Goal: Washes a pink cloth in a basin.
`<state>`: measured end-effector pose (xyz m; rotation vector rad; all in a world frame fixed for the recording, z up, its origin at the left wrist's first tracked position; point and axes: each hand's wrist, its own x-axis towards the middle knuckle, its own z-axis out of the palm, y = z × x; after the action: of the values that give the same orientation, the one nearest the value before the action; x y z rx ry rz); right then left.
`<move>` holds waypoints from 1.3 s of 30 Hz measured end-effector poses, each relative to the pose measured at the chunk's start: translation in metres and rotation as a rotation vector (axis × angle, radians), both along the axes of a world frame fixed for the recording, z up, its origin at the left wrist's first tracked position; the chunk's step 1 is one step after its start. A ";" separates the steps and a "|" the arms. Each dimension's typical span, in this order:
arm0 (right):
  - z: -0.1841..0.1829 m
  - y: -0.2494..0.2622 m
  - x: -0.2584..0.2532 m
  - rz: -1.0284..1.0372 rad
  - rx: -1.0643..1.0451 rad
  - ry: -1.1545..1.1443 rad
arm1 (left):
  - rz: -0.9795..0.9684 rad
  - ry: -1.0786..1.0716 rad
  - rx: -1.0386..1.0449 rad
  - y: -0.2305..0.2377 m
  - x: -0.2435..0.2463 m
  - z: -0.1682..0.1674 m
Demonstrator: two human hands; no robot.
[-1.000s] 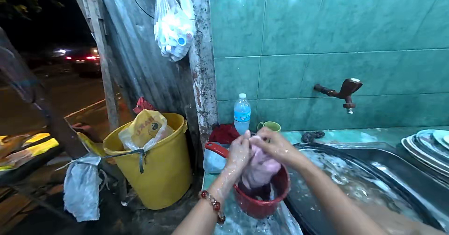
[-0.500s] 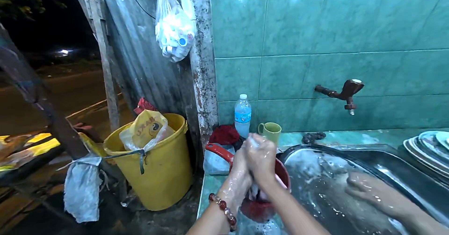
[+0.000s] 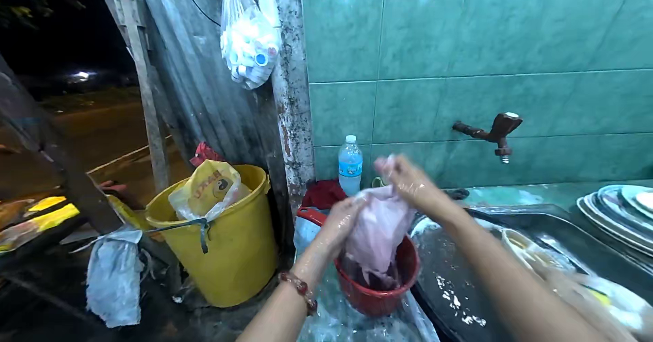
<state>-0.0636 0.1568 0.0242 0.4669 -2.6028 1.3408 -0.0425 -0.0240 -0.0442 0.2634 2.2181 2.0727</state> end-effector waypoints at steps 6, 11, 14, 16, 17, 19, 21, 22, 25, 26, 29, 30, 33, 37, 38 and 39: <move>-0.057 -0.017 0.010 0.113 -0.698 -0.234 | 0.298 -0.235 0.605 0.021 -0.007 -0.012; -0.075 -0.091 0.036 -0.216 -0.513 0.373 | 0.204 -0.195 0.204 0.032 0.057 -0.021; -0.085 -0.074 0.019 -0.314 -0.324 0.286 | 0.292 -0.211 0.483 0.048 0.030 -0.019; -0.082 -0.075 0.025 -0.317 -0.316 0.234 | 0.383 -0.271 0.606 0.054 0.023 -0.013; -0.081 -0.078 0.031 -0.291 -0.303 0.288 | 0.333 -0.248 0.614 0.049 0.025 -0.013; -0.084 -0.078 0.034 -0.229 -0.353 0.308 | 0.252 -0.231 0.547 0.040 0.027 -0.013; -0.081 -0.054 0.017 -0.215 -0.290 0.128 | 0.201 -0.311 0.379 0.037 0.015 -0.005; -0.072 -0.041 0.005 -0.232 -0.285 -0.002 | 0.088 -0.315 0.212 0.030 0.012 0.000; -0.050 -0.022 -0.003 -0.111 -0.471 -0.197 | -0.117 -0.177 -0.243 0.013 0.006 0.021; -0.047 -0.022 0.004 -0.014 -0.452 -0.203 | -0.064 -0.082 -0.251 0.007 0.005 0.027; -0.065 -0.016 0.009 0.103 -0.354 -0.246 | 0.170 -0.020 0.019 -0.010 0.012 0.043; -0.071 -0.010 0.006 0.109 -0.413 -0.276 | 0.255 -0.076 0.163 -0.010 0.012 0.044; -0.066 -0.023 0.014 0.143 -0.929 -0.246 | 0.383 -0.238 0.572 0.012 -0.001 0.019; -0.048 -0.089 0.047 -0.029 -0.737 0.255 | 0.286 -0.311 0.357 0.036 0.047 -0.001; -0.051 -0.094 0.046 -0.111 -0.608 0.357 | 0.227 -0.273 0.121 0.030 0.061 0.000; -0.056 -0.091 0.041 -0.169 -0.501 0.412 | 0.154 -0.175 -0.205 0.025 0.067 0.002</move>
<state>-0.0224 0.0659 -0.0317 0.3775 -1.8518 1.5683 0.0246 0.0007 -0.0426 -0.1043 2.3824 1.8338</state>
